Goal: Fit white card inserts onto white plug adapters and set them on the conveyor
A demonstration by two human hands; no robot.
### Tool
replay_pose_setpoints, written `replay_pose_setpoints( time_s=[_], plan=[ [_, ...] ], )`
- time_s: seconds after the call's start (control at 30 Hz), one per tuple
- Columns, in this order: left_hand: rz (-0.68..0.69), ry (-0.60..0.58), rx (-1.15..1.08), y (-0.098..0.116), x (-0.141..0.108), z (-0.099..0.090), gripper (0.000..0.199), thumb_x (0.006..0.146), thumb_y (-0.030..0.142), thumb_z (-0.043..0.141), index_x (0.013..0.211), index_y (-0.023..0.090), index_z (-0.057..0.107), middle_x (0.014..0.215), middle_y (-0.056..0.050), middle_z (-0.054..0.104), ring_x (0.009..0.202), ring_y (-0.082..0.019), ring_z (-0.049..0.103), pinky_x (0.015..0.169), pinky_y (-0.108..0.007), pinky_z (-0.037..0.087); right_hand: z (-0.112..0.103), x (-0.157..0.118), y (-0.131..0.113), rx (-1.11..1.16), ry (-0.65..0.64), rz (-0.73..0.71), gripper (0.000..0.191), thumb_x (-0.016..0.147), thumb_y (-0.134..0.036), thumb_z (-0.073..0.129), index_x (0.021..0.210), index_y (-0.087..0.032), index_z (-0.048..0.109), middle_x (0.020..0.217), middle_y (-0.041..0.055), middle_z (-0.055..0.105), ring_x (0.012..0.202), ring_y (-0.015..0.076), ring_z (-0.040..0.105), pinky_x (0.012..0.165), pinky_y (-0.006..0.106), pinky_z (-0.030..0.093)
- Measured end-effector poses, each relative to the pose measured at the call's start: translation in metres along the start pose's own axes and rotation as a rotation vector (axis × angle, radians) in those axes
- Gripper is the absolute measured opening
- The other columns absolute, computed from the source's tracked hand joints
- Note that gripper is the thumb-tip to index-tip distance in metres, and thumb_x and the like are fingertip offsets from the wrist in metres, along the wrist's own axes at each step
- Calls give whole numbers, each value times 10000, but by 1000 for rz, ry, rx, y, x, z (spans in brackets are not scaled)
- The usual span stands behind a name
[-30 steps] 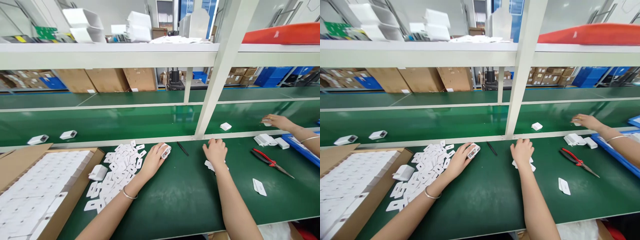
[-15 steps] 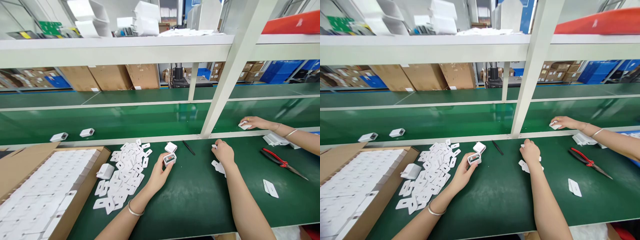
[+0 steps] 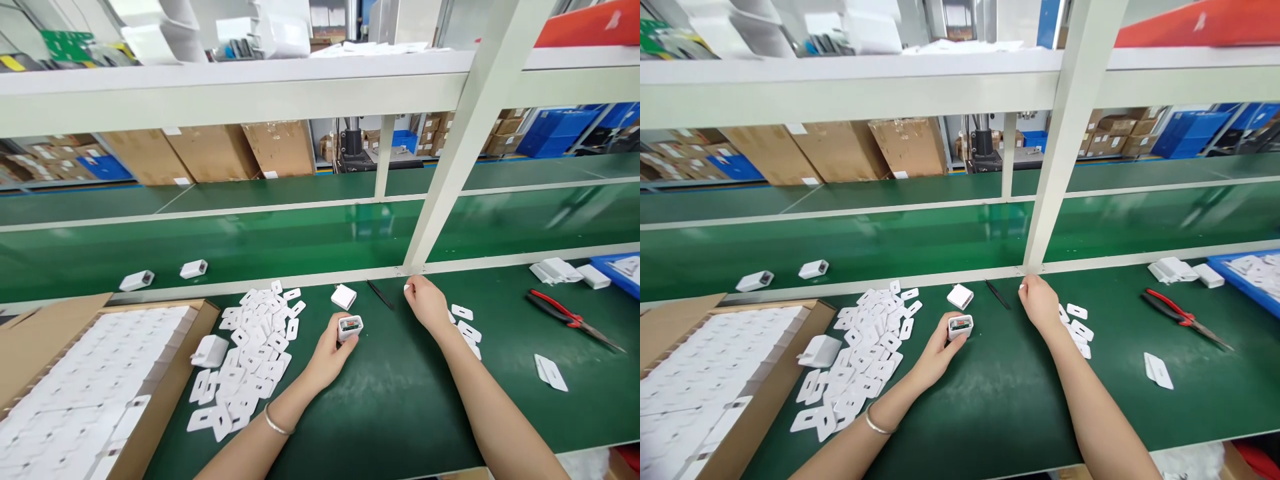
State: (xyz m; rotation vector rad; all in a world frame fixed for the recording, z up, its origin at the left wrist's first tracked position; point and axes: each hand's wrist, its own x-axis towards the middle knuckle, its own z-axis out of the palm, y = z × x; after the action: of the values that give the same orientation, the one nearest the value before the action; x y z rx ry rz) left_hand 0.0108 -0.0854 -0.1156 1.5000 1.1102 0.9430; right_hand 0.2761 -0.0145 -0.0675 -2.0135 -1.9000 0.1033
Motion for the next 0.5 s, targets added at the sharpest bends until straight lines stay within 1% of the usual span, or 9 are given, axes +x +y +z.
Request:
replay_pose_setpoints(
  time_s=[0.07,0.13,0.2,0.27,0.33,0.4,0.5],
  plan=[
    [10,-15,-28,1,0,-1,314,970,472,553,1206,266,533,1068,-41,653,945,-234,599,852,-351,464,-1,-8,-14,80,2,-75,233,1004,-174,389,1015,-190,621,996,73,707,869,200,663,755,279,458],
    [15,-35,-53,1,0,-2,302,994,460,490,1220,265,541,1119,-48,654,1007,-248,596,917,-371,451,2,-20,-30,217,-4,-177,269,1043,-205,332,1056,-208,601,996,49,700,871,178,669,793,264,486],
    [14,-60,-61,0,0,-3,328,1012,458,430,1253,264,539,1168,-54,644,1053,-260,585,962,-387,433,8,-33,-47,403,3,-309,264,1060,-224,319,1081,-217,583,992,46,684,855,178,668,783,273,499],
    [28,-86,-55,-1,0,-3,374,1030,471,382,1300,255,525,1214,-65,627,1091,-271,567,993,-403,418,17,-45,-60,490,20,-452,231,1059,-215,336,1116,-219,561,995,52,665,804,182,656,740,289,499],
    [65,-111,-46,-1,1,-3,417,1053,484,337,1349,241,502,1254,-78,605,1125,-279,547,1025,-420,404,26,-52,-70,485,31,-580,203,1056,-193,351,1127,-217,539,984,55,643,757,183,636,697,298,493],
    [107,-128,-50,-1,1,-3,449,1074,498,297,1370,224,492,1255,-88,592,1144,-282,534,1051,-431,395,31,-56,-74,455,38,-678,185,1053,-170,359,1114,-214,528,962,56,625,742,187,619,672,304,489],
    [134,-120,-61,0,1,-2,474,1093,518,260,1356,209,506,1223,-91,591,1149,-279,531,1068,-435,395,34,-59,-76,395,63,-754,179,1046,-147,370,1079,-211,533,982,67,612,737,182,605,636,297,477]
  ],
)
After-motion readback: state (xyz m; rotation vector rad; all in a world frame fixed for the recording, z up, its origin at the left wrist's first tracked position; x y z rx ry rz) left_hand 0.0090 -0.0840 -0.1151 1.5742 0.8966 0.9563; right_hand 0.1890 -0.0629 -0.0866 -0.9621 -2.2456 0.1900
